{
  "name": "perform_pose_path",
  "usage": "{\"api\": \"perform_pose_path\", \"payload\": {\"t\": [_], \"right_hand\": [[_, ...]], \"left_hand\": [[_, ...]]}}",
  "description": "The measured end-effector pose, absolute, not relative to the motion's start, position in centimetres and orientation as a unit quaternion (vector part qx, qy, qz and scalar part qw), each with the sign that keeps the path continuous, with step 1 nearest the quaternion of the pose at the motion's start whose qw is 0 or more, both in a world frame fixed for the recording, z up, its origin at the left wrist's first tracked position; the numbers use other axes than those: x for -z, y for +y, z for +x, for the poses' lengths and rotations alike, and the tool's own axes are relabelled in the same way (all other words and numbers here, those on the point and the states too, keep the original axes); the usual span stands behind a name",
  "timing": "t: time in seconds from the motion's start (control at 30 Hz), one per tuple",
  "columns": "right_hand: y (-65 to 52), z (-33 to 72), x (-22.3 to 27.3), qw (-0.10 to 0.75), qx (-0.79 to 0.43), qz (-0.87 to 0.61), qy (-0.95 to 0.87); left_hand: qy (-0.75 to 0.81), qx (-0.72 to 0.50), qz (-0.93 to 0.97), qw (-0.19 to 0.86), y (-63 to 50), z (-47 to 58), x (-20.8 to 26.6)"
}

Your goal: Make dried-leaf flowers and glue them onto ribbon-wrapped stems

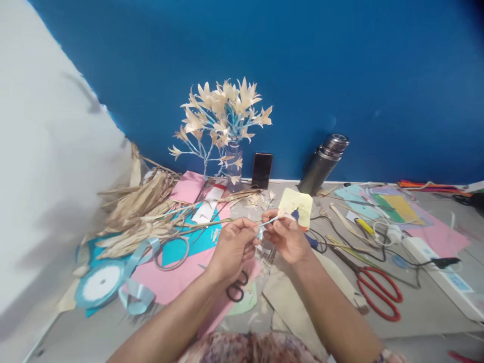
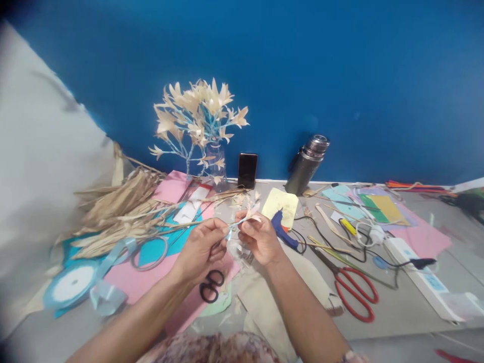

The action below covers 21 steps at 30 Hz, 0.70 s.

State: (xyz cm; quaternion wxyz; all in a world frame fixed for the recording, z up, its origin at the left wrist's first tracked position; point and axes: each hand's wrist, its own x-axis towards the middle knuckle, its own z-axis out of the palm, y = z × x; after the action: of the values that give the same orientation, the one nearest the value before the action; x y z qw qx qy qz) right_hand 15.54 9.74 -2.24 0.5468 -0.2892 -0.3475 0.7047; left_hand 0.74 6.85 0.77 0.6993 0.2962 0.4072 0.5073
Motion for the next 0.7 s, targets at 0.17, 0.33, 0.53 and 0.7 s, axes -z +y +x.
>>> {"api": "perform_pose_path", "payload": {"t": [0.17, 0.33, 0.53, 0.7], "right_hand": [[9.3, 14.4, 2.8, 0.547, -0.685, -0.319, -0.359], [9.1, 13.6, 3.4, 0.570, -0.654, -0.351, -0.352], [9.0, 13.4, 3.1, 0.573, -0.653, -0.349, -0.351], [9.1, 13.7, 3.0, 0.575, -0.670, -0.336, -0.329]], "left_hand": [[0.460, -0.533, 0.379, 0.601, 6.7, 0.8, -0.4], [0.505, -0.547, 0.462, 0.482, 6.4, 1.0, 0.0], [0.515, -0.570, 0.513, 0.383, 6.3, 1.7, 0.5], [0.488, -0.536, 0.473, 0.501, 6.3, 1.2, 0.2]]}}
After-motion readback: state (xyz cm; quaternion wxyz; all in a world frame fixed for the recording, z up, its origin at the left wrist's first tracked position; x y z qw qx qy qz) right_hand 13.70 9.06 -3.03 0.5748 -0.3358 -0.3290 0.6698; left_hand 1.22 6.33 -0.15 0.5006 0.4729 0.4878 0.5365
